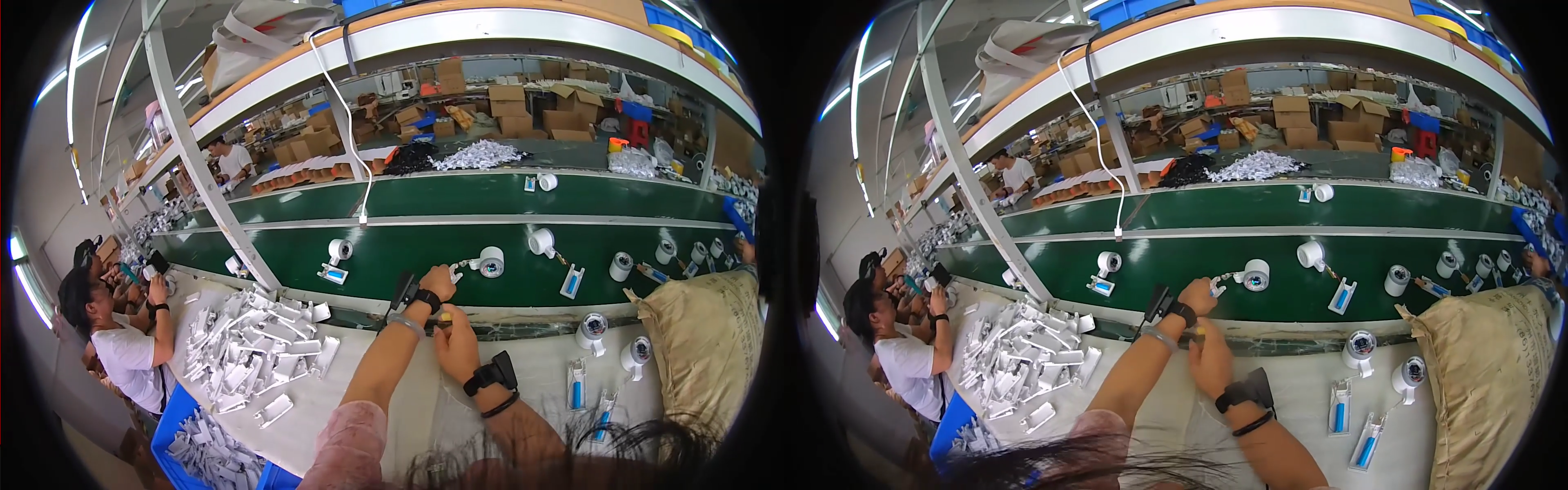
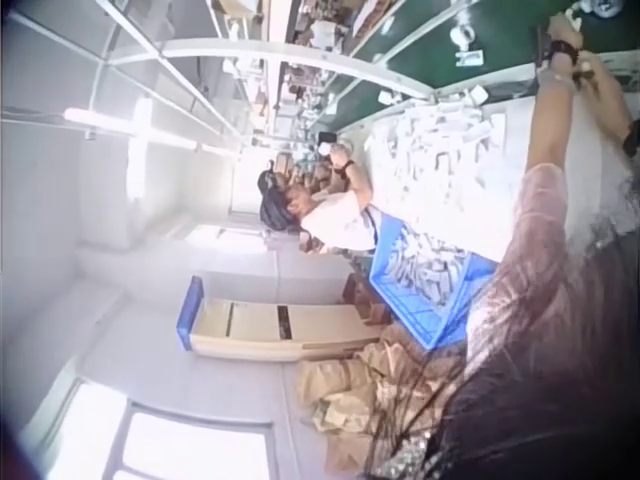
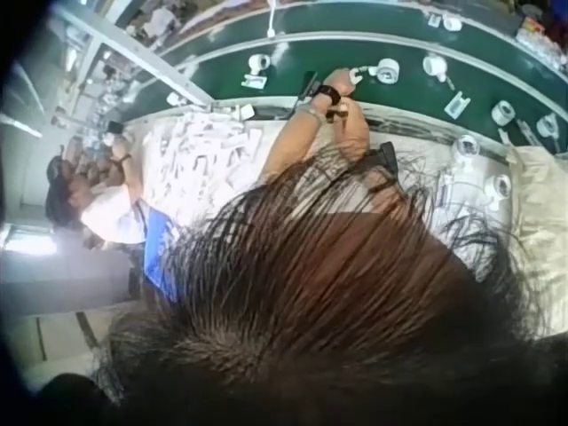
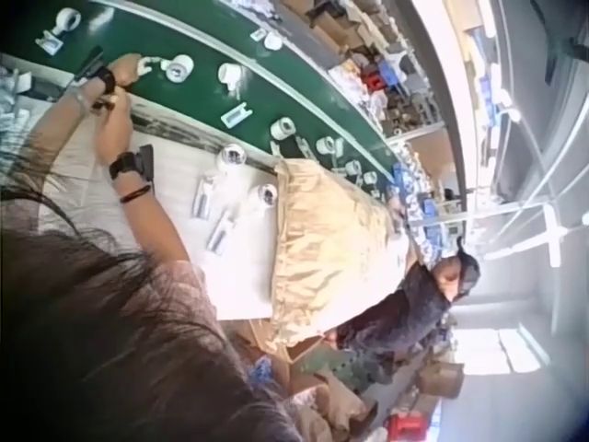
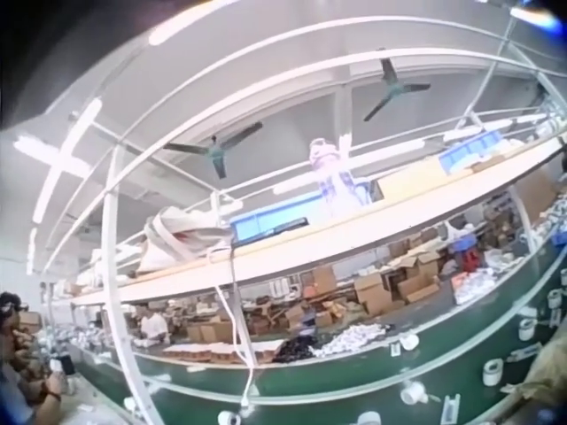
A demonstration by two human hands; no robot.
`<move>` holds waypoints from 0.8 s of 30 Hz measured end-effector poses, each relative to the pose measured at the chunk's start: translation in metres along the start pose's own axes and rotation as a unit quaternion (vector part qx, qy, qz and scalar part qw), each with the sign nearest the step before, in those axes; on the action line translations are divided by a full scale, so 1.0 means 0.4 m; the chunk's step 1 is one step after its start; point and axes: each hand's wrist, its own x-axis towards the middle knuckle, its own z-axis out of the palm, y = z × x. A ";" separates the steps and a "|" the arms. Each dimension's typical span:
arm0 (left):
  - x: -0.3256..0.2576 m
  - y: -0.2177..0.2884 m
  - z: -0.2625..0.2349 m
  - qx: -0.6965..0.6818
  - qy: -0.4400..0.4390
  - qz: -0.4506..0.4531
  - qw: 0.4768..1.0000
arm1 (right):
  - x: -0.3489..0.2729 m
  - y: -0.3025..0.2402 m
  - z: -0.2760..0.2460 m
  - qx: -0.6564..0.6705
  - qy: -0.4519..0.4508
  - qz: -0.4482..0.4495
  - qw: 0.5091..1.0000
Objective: The person picks up a white plastic housing and a battery, inserts the battery into the housing, and then presses a small circuit board into the assembly. They then place the completed unit onto the green conveyor belt and repeat the process.
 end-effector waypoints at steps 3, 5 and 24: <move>-0.054 0.010 -0.038 -0.115 0.010 0.055 0.992 | 0.011 -0.005 -0.019 0.015 0.027 0.034 0.999; -0.124 0.038 -0.088 -0.202 0.004 0.039 0.979 | 0.035 0.008 -0.040 -0.071 0.103 -0.068 0.990; -0.529 -0.042 -0.296 -0.288 -0.145 0.061 0.945 | 0.034 -0.006 -0.050 -0.078 -0.139 -0.168 0.973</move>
